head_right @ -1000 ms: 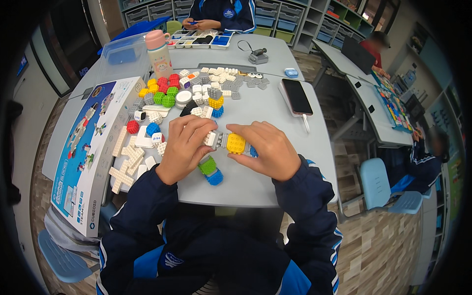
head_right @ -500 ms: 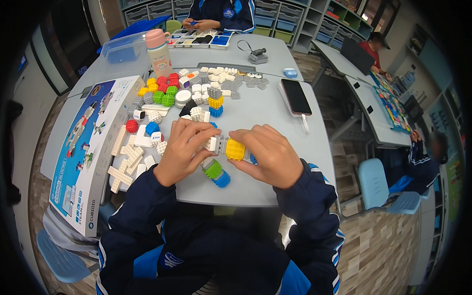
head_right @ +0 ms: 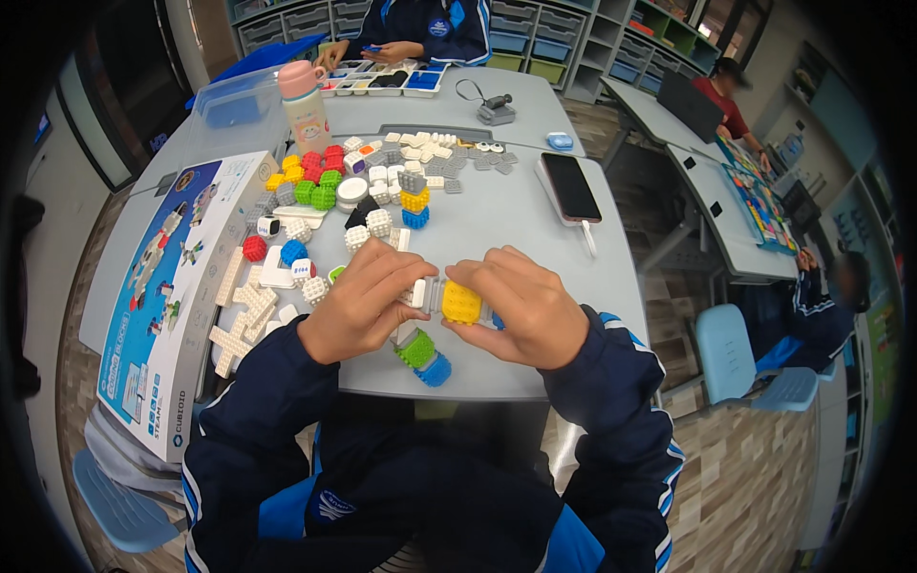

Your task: The person assembles a structure using colorful interlocking blocks on a table. They pick up individual blocks, connect them to form a cross-shaped base, and stack additional pieces to build upward. The person occasionally adjusts the structure and adds more blocks to complete the assembly.

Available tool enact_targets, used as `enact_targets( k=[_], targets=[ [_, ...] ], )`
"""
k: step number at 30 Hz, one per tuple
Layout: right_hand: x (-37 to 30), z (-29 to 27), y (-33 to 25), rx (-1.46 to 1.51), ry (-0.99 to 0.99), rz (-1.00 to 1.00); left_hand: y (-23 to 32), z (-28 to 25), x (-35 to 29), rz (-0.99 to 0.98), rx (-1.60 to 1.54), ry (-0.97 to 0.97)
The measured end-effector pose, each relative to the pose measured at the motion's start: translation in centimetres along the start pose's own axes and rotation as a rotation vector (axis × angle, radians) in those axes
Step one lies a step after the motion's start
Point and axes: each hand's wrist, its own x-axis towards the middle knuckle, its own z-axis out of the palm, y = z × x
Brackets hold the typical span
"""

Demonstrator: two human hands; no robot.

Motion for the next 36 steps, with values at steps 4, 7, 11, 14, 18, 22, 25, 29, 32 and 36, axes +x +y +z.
enact_targets(
  k=[4, 7, 11, 14, 18, 22, 25, 29, 32, 36],
  targets=[
    [-0.5, 0.4, -0.2, 0.005, 0.029, 0.023, 0.5, 0.1, 0.2, -0.005, -0.018, -0.034],
    [-0.8, 0.6, -0.4, -0.013, 0.080, 0.020, 0.7, 0.2, 0.3, -0.001, -0.022, -0.013],
    [-1.2, 0.9, -0.2, 0.024, 0.095, 0.059, 0.6, 0.2, 0.6, 0.000, -0.027, -0.020],
    [-1.6, 1.1, 0.3, 0.028, 0.083, 0.104, 0.6, 0.0, 0.9, 0.006, 0.001, -0.052],
    [-2.1, 0.8, 1.8, 0.071, 0.053, 0.131, 1.0, 0.5, 1.6, 0.007, 0.147, -0.084],
    [-3.5, 1.0, 3.6, 0.078, 0.079, 0.167, 1.2, 1.3, 1.6, -0.019, 0.203, -0.049],
    [-5.2, 1.8, 5.5, 0.191, 0.086, 0.351, 0.2, 1.9, 1.1, -0.115, 0.151, 0.038],
    [-7.5, 3.3, 8.2, 0.284, 0.029, 0.546, -1.9, 3.0, -0.4, -0.300, 0.068, 0.051],
    [-8.7, 4.5, 9.4, 0.358, 0.033, 0.631, -2.8, 4.2, -1.6, -0.386, 0.048, -0.025],
    [-9.3, 5.1, 10.0, 0.465, 0.054, 0.632, -3.4, 5.4, -2.2, -0.358, 0.034, 0.007]
  ],
)
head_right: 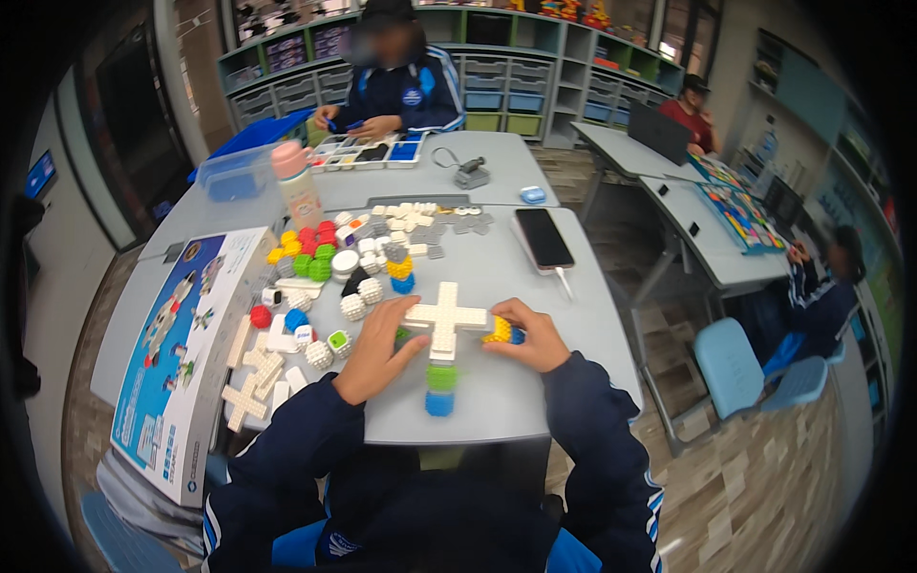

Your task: The person assembles a structure using colorful interlocking blocks on a table. They pick up individual blocks, connect them to form a cross-shaped base, and stack additional pieces to build upward. The person occasionally adjusts the structure and adds more blocks to complete the assembly.

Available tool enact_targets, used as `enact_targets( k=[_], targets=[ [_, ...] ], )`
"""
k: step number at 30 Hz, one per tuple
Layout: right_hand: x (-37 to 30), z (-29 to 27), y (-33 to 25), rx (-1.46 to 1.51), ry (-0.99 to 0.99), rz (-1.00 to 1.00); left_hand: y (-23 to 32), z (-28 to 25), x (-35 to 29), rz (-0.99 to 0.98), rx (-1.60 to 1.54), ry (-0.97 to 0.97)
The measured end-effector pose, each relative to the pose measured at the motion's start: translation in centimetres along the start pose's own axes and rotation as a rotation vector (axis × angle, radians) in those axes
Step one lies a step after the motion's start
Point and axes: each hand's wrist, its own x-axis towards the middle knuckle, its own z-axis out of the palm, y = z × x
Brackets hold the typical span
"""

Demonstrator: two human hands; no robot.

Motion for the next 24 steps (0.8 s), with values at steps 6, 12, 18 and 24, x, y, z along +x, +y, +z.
enact_targets(
  k=[6, 12, 18, 24],
  targets=[
    [-0.1, -0.1, -0.6, 0.050, -0.066, -0.019, -0.8, 0.2, 0.3, -0.059, -0.104, 0.007],
    [-0.2, -0.1, 0.2, 0.187, -0.026, 0.087, -2.3, 1.0, -0.5, -0.071, -0.058, 0.011],
    [-0.4, 0.4, 2.0, 0.313, 0.081, 0.042, -3.2, 1.9, -0.9, -0.037, 0.010, 0.082],
    [2.1, -0.6, 0.3, 0.238, 0.147, -0.020, -3.0, 1.8, -1.0, -0.051, 0.009, 0.092]
  ],
)
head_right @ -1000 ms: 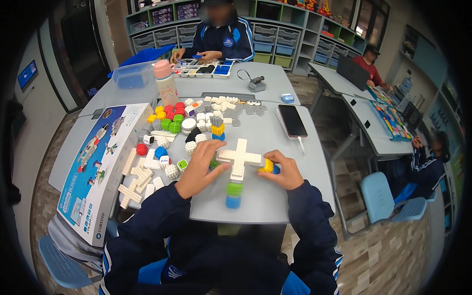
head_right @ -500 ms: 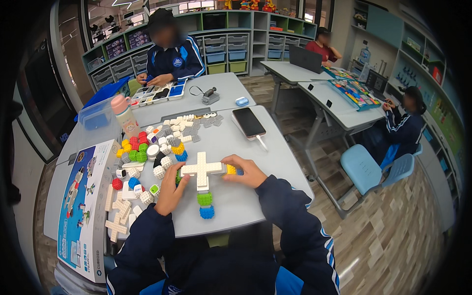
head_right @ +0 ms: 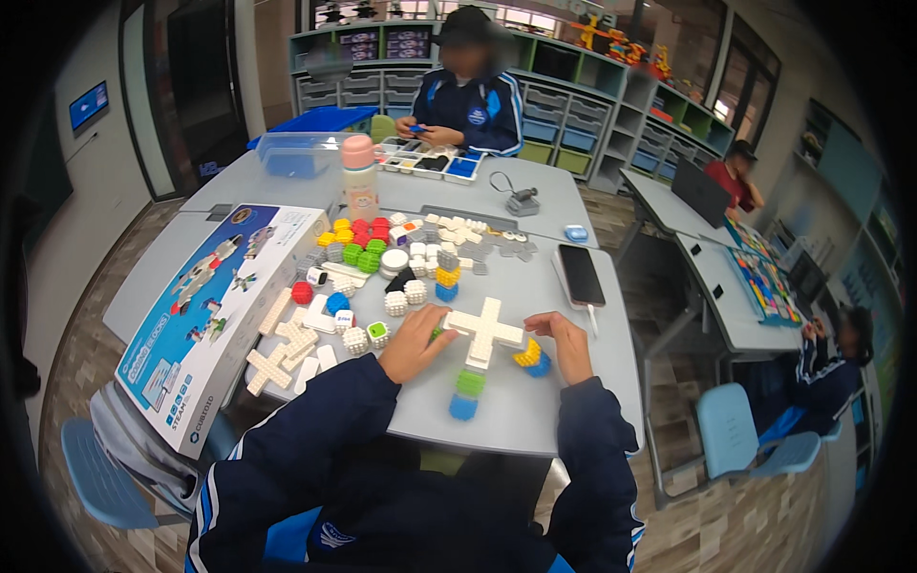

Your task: The person assembles a structure using colorful interlocking blocks on a table. They pick up individual blocks, connect them to form a cross-shaped base, and stack additional pieces to build upward. The person occasionally adjusts the structure and adds more blocks to complete the assembly.

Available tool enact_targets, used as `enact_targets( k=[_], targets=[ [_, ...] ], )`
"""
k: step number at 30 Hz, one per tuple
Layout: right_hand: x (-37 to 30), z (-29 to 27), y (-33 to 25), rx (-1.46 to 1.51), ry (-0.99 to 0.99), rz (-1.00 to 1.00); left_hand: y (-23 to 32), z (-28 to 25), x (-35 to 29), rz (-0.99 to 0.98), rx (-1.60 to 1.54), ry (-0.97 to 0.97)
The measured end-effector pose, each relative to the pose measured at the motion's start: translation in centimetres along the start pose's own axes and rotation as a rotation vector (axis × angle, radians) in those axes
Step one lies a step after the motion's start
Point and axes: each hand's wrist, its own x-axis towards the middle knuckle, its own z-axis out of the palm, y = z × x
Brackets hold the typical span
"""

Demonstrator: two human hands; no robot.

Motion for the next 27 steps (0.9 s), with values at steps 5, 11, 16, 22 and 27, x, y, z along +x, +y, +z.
enact_targets(
  k=[5, 11, 16, 22, 27],
  targets=[
    [6.1, 1.2, -3.9, -0.246, -0.181, 0.010, 0.1, -0.2, -0.1, -0.034, -0.033, -0.037],
    [13.6, 6.7, -4.6, -0.529, -0.468, -0.065, 0.1, 0.0, -0.2, 0.005, -0.034, -0.017],
    [16.8, 8.4, -2.4, -0.524, -0.588, -0.064, 0.3, -0.2, -0.1, 0.016, -0.036, -0.017],
    [14.6, 3.4, -0.4, -0.253, -0.403, 0.098, 0.6, -0.6, 0.2, -0.017, -0.094, -0.056],
    [11.2, 0.4, 0.2, -0.022, -0.153, 0.193, 1.0, -1.0, 1.4, -0.074, -0.195, -0.011]
  ],
)
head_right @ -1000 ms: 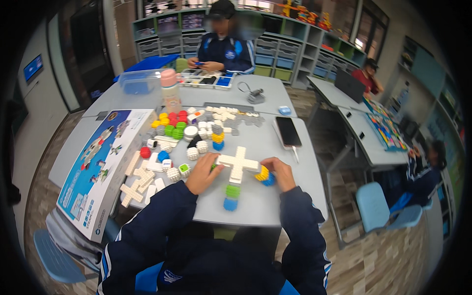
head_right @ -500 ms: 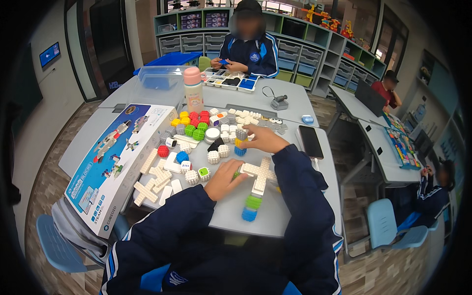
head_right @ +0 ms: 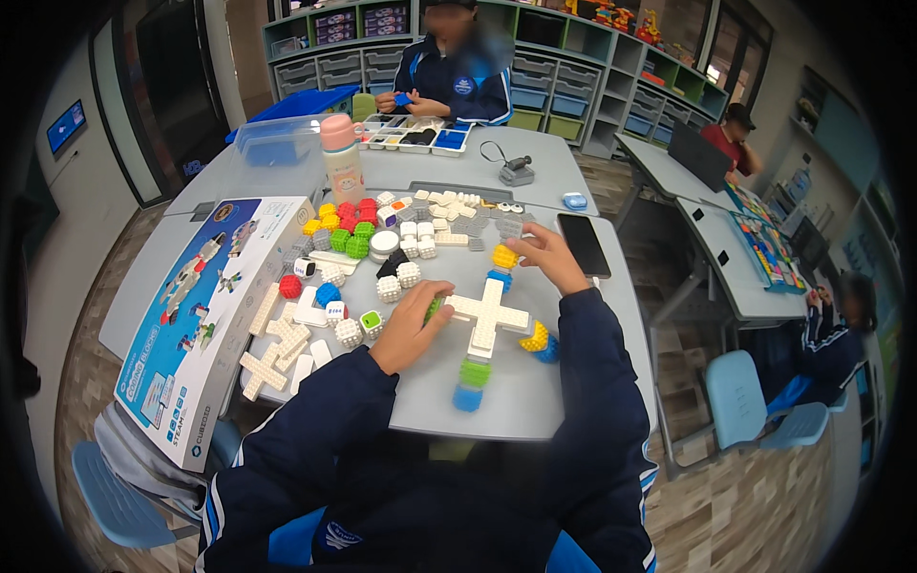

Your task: The person assembles a structure using colorful interlocking blocks on a table. They pick up individual blocks, connect them to form a cross-shaped base, and stack additional pieces to build upward. The person occasionally adjusts the structure and adds more blocks to complete the assembly.

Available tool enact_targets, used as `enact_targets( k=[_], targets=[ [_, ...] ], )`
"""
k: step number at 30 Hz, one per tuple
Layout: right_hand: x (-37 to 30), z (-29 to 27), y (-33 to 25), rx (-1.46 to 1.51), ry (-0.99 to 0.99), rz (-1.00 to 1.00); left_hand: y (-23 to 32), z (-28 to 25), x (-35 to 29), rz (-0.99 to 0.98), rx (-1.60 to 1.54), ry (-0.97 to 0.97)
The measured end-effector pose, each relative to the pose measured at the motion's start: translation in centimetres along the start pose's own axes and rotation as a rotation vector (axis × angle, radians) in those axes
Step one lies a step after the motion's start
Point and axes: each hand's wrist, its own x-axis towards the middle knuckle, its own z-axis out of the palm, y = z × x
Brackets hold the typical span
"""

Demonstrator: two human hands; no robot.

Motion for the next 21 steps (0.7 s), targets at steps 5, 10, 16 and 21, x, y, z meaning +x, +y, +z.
enact_targets(
  k=[5, 10, 16, 21],
  targets=[
    [-2.0, 0.3, 0.9, 0.238, 0.177, 0.054, 1.1, -0.1, 2.8, -0.015, 0.087, -0.068],
    [-2.9, 0.8, 1.1, 0.367, 0.083, 0.037, 1.8, -0.6, 7.5, -0.229, 0.245, -0.516],
    [-3.2, 1.4, 0.7, 0.292, 0.023, -0.187, 0.9, -0.9, 10.0, -0.344, -0.086, -0.813],
    [-3.5, 2.0, 0.5, -0.377, 0.190, -0.551, -0.1, -0.2, 8.8, -0.406, -0.264, -0.718]
  ],
)
